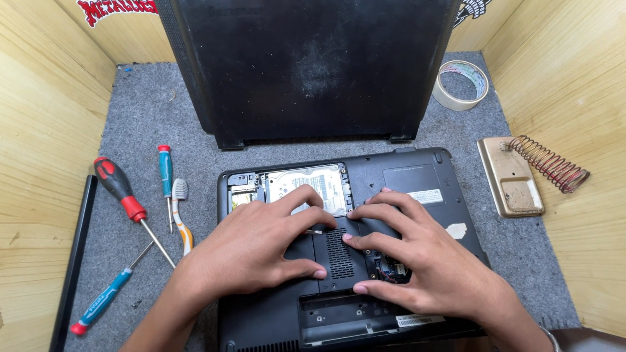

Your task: The person installs a hard drive into a laptop by connecting the data cable, seating the drive, and securing it with screws. They then place a metal cover over the drive bay and fasten it with additional screws using a screwdriver.

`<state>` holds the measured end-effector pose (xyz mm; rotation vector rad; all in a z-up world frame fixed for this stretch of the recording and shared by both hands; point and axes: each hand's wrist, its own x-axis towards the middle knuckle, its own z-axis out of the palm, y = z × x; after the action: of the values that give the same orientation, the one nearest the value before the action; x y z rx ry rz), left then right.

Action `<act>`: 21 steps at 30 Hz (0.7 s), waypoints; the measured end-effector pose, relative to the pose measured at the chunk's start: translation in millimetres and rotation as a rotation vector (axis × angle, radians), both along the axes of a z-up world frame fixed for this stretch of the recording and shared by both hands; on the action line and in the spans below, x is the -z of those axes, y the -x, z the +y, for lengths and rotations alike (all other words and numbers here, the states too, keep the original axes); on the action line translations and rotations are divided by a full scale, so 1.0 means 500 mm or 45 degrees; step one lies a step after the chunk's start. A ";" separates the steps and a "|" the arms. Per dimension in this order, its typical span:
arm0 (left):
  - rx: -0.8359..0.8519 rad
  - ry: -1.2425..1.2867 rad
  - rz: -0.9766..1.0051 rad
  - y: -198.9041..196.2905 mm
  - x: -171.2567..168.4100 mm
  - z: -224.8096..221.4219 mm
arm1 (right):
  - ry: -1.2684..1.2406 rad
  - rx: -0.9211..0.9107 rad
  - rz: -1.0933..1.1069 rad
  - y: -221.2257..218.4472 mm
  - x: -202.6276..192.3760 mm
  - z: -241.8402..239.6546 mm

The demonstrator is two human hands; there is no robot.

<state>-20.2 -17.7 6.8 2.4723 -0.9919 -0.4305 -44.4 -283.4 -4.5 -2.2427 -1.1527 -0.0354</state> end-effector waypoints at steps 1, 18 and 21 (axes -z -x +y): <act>-0.004 0.001 -0.001 0.001 0.002 -0.001 | 0.001 -0.004 -0.001 -0.001 0.000 0.000; 0.123 -0.096 -0.381 0.032 0.022 0.001 | 0.133 -0.043 -0.352 0.000 0.004 0.015; 0.062 -0.113 -0.249 0.039 0.006 -0.012 | 0.161 -0.027 -0.298 0.004 0.001 0.018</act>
<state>-39.9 -23.5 3.7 2.6132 -1.1341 -0.2558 -46.2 -274.6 -5.1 -2.3857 -1.3342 -0.2282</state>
